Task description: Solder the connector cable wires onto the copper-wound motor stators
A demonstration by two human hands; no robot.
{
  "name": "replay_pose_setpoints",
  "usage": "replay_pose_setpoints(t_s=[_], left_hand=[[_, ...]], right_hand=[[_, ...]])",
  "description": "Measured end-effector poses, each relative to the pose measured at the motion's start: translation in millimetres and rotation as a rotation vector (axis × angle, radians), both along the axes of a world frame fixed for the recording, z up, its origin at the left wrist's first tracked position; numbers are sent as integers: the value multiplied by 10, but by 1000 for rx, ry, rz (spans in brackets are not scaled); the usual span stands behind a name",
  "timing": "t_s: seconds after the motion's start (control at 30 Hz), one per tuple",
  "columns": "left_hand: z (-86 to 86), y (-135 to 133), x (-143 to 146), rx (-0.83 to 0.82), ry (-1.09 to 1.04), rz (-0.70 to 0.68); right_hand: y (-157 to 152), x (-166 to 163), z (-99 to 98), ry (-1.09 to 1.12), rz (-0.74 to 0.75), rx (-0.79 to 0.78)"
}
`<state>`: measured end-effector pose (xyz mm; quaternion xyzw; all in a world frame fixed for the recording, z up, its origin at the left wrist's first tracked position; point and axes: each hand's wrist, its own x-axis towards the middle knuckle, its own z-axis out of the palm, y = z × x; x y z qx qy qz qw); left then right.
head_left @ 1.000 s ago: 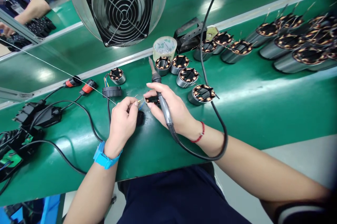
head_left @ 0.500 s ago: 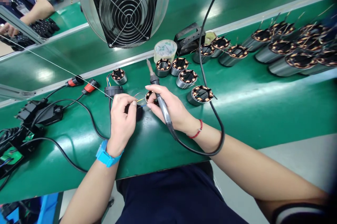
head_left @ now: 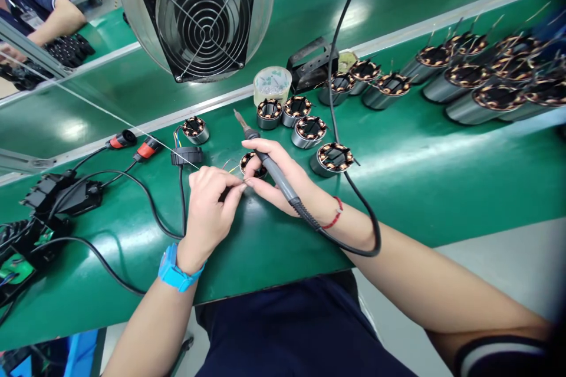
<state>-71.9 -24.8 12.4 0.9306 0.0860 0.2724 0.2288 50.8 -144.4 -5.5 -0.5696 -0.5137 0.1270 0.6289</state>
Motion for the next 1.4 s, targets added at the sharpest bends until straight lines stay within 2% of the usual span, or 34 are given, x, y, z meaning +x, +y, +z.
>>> replay_pose_setpoints(t_s=[0.17,0.37,0.43,0.57,0.73,0.83,0.93,1.03,1.17,1.27,1.4], left_hand=[[10,18,4,-18,37,12],[-16,4,0,198,83,-16],[-23,-13,-5,225,73,-3],[-7,-27,-22,99,62,61],[17,33,-26,-45,169,112],[13,67,-18,-92,189,112],[12,74,-13,-98,195,91],[22,58,-5,-75,211,110],[44,32,10,-74,226,119],[47,31,17,-79,220,117],[41,38,28,-73,230,123]], right_hand=[[-8,18,-1,-9,12,-10],[22,-6,-23,48,-47,-16],[38,-23,-35,85,-80,-8],[19,-5,-19,69,-83,-11],[-76,114,31,-231,60,-125],[-62,124,-8,-340,-20,-168],[6,83,-81,-279,-153,-152],[48,70,-120,-244,-218,-134],[-26,101,-14,-324,-258,-184],[-185,71,124,-264,-313,-204],[-434,-118,142,-222,-422,-74]])
